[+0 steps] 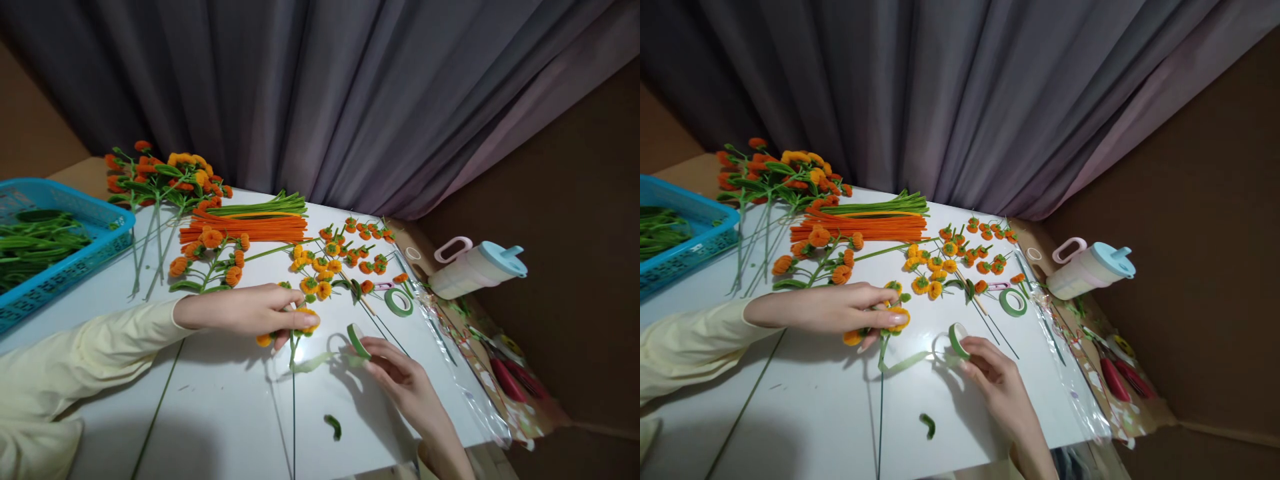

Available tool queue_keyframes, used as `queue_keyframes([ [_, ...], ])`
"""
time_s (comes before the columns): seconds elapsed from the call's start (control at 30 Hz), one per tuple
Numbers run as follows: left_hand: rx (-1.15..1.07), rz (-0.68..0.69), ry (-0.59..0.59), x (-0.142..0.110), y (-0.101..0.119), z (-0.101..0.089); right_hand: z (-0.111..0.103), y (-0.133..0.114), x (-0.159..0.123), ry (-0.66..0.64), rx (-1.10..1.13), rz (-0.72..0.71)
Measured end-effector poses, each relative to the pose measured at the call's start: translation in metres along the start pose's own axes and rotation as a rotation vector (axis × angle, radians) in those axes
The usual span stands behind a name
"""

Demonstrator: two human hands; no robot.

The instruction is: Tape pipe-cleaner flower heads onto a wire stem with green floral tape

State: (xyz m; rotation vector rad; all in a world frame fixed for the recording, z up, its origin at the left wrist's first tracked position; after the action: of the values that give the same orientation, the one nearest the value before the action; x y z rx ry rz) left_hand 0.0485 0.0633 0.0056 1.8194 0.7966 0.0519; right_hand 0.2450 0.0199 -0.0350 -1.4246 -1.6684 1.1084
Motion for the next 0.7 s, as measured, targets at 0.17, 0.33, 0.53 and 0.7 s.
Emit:
queue_keyframes([
  [0.17,-0.003,0.007,0.003,0.001,0.001,0.000,-0.011,0.003,-0.015,0.341,-0.096,-0.130],
  [0.33,-0.011,-0.005,-0.010,0.000,0.001,0.001,-0.017,0.001,-0.027,0.557,0.079,-0.176],
  [0.53,-0.020,0.003,-0.019,0.000,0.002,0.002,-0.015,-0.002,-0.015,0.448,0.503,-0.127],
  [0.7,-0.011,-0.006,-0.022,-0.001,0.001,0.002,-0.016,-0.009,-0.010,0.228,0.654,-0.208],
])
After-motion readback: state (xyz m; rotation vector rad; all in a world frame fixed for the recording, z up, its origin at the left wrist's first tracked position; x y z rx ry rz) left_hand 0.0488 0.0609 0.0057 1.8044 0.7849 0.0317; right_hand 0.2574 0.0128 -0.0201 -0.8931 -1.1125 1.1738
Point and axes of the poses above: each hand's wrist, its own x-axis towards the middle knuckle, its own z-axis out of the palm, y = z × x, the point moved 9 cm from there along x, towards the middle knuckle
